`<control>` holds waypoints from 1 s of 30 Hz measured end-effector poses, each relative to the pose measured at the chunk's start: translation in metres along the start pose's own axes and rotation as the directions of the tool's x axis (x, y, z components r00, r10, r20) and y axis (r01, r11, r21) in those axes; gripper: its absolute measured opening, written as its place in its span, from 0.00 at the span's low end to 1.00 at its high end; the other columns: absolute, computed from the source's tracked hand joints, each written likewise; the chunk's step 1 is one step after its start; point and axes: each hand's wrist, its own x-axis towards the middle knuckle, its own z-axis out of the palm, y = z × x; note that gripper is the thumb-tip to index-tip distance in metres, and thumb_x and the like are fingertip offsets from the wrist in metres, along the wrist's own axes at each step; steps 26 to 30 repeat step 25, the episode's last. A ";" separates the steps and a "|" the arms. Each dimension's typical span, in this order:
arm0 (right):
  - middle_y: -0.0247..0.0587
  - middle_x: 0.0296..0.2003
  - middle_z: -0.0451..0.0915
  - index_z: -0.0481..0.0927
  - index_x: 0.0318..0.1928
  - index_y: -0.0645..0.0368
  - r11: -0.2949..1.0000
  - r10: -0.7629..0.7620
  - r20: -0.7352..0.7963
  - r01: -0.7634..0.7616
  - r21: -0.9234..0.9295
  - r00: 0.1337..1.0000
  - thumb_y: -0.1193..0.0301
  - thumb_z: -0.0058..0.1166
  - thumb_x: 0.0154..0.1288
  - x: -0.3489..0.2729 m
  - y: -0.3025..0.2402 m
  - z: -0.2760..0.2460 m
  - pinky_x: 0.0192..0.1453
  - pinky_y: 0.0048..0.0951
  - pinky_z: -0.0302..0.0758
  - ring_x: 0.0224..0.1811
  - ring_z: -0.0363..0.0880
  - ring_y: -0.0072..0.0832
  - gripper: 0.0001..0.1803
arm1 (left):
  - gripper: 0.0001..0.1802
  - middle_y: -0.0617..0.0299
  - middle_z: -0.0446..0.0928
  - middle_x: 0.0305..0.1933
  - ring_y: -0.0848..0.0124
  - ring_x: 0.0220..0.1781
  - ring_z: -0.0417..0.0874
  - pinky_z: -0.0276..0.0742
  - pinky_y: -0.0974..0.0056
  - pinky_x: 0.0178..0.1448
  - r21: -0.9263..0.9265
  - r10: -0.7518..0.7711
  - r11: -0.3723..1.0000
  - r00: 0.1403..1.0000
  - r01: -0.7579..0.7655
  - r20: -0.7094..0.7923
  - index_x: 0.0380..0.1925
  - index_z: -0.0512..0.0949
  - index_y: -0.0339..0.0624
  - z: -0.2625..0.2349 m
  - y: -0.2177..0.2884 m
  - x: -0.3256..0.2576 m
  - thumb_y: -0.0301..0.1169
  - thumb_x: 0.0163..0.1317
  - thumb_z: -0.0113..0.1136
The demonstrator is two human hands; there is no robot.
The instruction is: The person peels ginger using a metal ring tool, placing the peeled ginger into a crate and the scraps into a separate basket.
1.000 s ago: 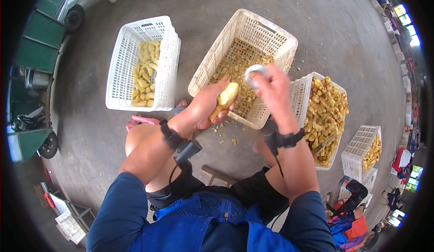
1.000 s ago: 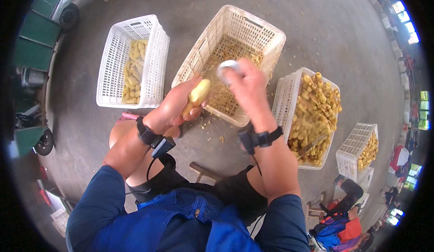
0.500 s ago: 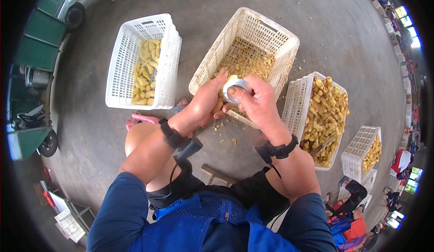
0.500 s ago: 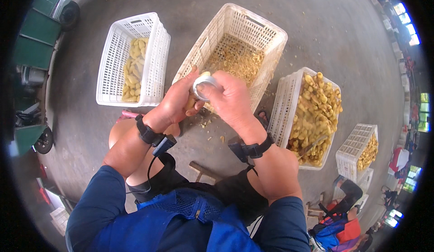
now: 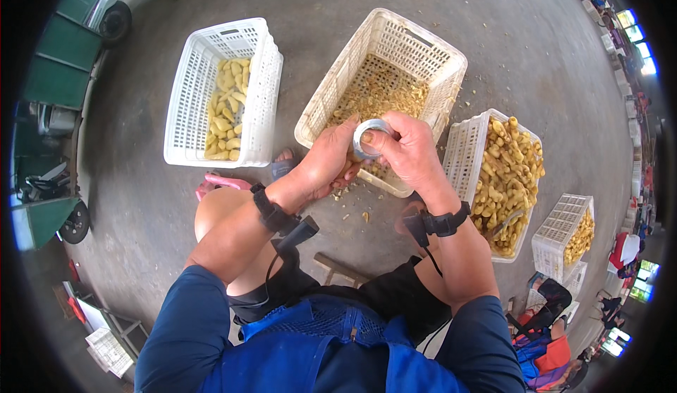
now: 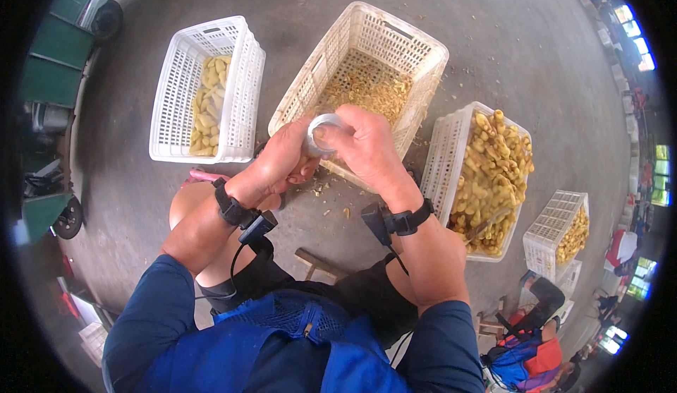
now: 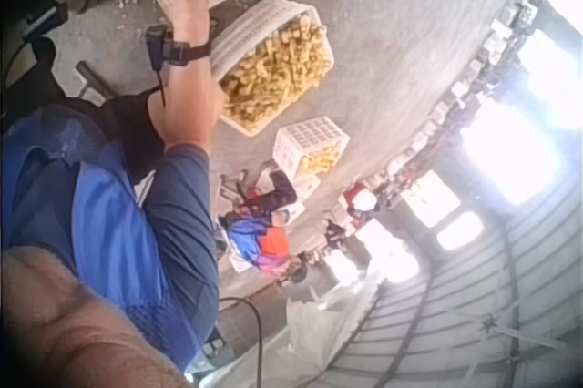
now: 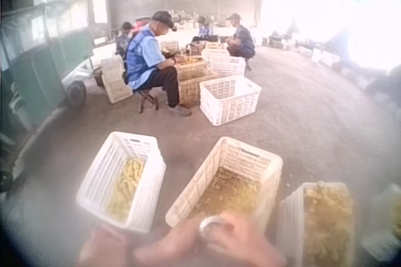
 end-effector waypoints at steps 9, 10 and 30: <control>0.30 0.25 0.80 0.84 0.38 0.61 0.987 0.004 -0.278 -0.048 -0.151 0.961 0.70 0.68 0.71 0.006 0.013 -0.018 0.26 0.24 0.72 0.23 0.76 0.16 0.08 | 0.32 0.59 0.78 0.33 0.78 0.18 0.69 0.58 0.72 0.14 -0.164 -0.003 0.986 0.998 0.013 0.061 0.44 0.77 0.37 -0.007 0.000 0.001 0.56 0.84 0.37; 0.30 0.26 0.80 0.84 0.38 0.61 0.999 0.021 -0.251 -0.033 -0.042 0.968 0.70 0.69 0.71 0.005 0.008 -0.016 0.27 0.23 0.72 0.23 0.76 0.15 0.08 | 0.31 0.60 0.80 0.34 0.76 0.18 0.71 0.59 0.72 0.13 -0.183 -0.014 0.983 0.998 0.026 0.064 0.45 0.76 0.39 -0.009 0.000 0.003 0.57 0.84 0.37; 0.32 0.28 0.84 0.88 0.42 0.56 0.994 0.077 -0.175 -0.090 -0.070 0.982 0.71 0.67 0.72 0.016 0.017 -0.034 0.32 0.26 0.78 0.27 0.80 0.20 0.03 | 0.27 0.55 0.84 0.33 0.77 0.14 0.69 0.63 0.71 0.13 -0.061 0.082 0.995 0.990 -0.076 0.111 0.46 0.75 0.40 -0.007 -0.013 0.007 0.53 0.85 0.40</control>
